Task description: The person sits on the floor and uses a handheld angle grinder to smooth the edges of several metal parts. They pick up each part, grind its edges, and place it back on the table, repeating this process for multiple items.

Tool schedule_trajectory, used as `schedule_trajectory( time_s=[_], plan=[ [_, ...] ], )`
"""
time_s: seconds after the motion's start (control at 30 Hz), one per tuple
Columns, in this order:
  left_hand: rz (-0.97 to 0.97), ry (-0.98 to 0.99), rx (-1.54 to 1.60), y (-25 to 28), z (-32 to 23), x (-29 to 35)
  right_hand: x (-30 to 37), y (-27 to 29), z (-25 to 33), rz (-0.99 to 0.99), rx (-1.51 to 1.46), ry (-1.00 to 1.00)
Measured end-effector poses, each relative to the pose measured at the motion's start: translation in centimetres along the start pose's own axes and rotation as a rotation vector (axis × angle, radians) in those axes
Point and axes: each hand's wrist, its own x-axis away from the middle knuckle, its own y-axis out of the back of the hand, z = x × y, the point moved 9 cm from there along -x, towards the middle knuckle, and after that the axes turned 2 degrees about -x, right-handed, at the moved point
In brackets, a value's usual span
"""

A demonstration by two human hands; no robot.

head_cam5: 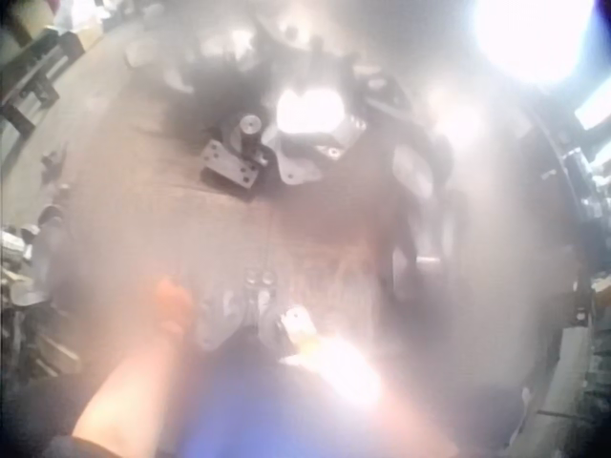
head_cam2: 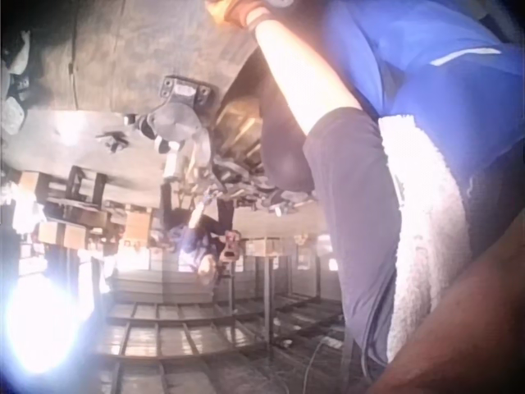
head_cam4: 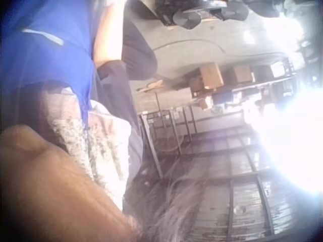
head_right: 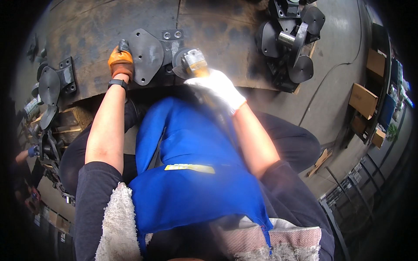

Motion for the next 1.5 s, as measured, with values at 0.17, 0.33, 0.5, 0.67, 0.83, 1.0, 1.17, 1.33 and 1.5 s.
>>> schedule_trajectory(
  time_s=[0.17, 0.33, 0.5, 0.67, 0.83, 1.0, 1.17, 1.33, 1.5],
  plan=[
    [0.009, -0.006, 0.073, 0.5, -0.5, 0.5, 0.1, -0.4, 0.7, 0.001, 0.075, 0.005],
    [0.005, 0.014, -0.020, 0.4, -0.6, 0.6, 0.4, 0.0, -0.1, -0.031, 0.015, 0.010],
    [0.014, -0.006, 0.098, 0.4, -0.5, 0.5, 0.6, 0.1, 0.0, -0.010, 0.038, 0.001],
    [-0.009, -0.006, -0.001, 0.3, -0.3, 0.3, 0.7, -0.5, 0.3, -0.027, 0.061, -0.005],
    [-0.015, -0.022, 0.021, 0.4, -0.3, 0.2, 0.2, 1.2, -0.4, -0.086, 0.208, 0.197],
    [-0.017, -0.001, 0.015, 0.4, -0.4, 0.3, 0.5, 0.2, -0.1, -0.052, 0.224, 0.128],
    [-0.008, -0.013, 0.008, 0.3, -0.4, 0.3, 0.3, 0.3, -0.2, -0.048, 0.229, 0.159],
    [0.012, -0.007, 0.064, 0.3, -0.4, 0.4, 0.7, 0.5, -0.3, -0.077, 0.211, 0.108],
    [0.019, 0.027, 0.000, 0.0, 0.1, 0.1, 0.6, 0.1, -1.1, -0.069, 0.238, 0.101]
  ],
)
